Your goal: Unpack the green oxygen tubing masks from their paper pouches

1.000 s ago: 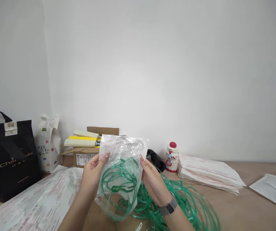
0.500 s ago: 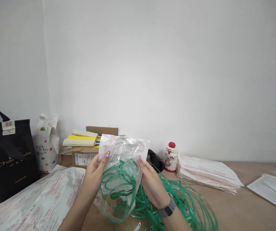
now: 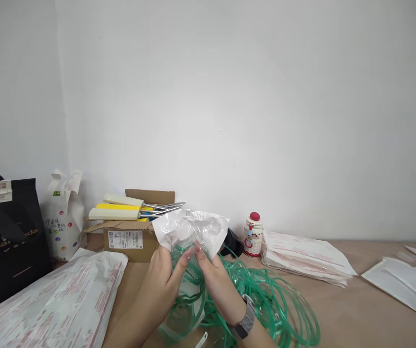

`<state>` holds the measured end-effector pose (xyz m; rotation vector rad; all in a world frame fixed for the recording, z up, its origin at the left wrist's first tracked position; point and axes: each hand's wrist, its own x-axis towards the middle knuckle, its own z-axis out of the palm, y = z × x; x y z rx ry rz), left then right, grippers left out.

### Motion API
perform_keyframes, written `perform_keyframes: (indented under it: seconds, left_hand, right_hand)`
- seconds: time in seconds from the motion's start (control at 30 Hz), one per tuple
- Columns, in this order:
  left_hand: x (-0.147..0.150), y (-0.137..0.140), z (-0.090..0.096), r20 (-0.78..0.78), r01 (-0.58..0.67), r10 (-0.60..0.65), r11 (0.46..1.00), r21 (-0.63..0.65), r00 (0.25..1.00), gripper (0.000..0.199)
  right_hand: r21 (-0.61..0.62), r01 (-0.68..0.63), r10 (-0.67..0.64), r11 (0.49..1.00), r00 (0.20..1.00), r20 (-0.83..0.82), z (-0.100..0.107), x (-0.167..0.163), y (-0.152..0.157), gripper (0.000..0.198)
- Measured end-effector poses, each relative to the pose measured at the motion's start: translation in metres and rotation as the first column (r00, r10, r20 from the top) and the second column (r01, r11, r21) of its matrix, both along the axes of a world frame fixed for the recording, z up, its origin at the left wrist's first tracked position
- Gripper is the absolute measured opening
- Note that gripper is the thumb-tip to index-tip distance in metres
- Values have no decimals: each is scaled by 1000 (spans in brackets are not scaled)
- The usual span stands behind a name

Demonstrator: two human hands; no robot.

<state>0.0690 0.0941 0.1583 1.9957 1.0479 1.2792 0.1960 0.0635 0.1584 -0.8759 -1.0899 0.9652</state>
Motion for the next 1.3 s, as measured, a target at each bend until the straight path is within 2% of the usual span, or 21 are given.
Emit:
perform_keyframes:
  seconds: [0.1, 0.27, 0.57, 0.83, 0.93, 1.03, 1.17, 1.3]
  left_hand:
    - [2, -3, -3, -81, -77, 85, 992, 101, 993, 41]
    - [4, -7, -3, -143, -74, 108, 971, 226, 984, 41]
    - [4, -9, -5, -177, -84, 132, 962, 258, 975, 46]
    - [8, -10, -6, -128, -139, 182, 948, 287, 975, 54]
    - [4, -10, -1, -50, -115, 133, 959, 259, 990, 47]
    - [-6, -10, 9, 148, -122, 97, 978, 170, 984, 40]
    - [-20, -9, 19, 345, -195, 164, 979, 59, 924, 41]
    - [-25, -9, 20, 387, -240, 210, 970, 30, 898, 40]
  right_hand:
    - [20, -21, 21, 1000, 999, 27, 2, -2, -2, 60]
    - [52, -29, 28, 998, 999, 30, 3, -3, -4, 56]
    - [32, -35, 34, 999, 999, 18, 9, -5, -10, 51]
    - [43, -57, 56, 997, 998, 27, 10, -7, -10, 53]
    - [46, -32, 29, 998, 998, 58, 8, -2, -10, 55]
    - [74, -70, 65, 995, 996, 69, 10, 6, -10, 53]
    - [68, -145, 133, 987, 979, 156, 17, 14, -13, 50]
    - [94, -162, 138, 982, 965, 222, 23, 9, -19, 46]
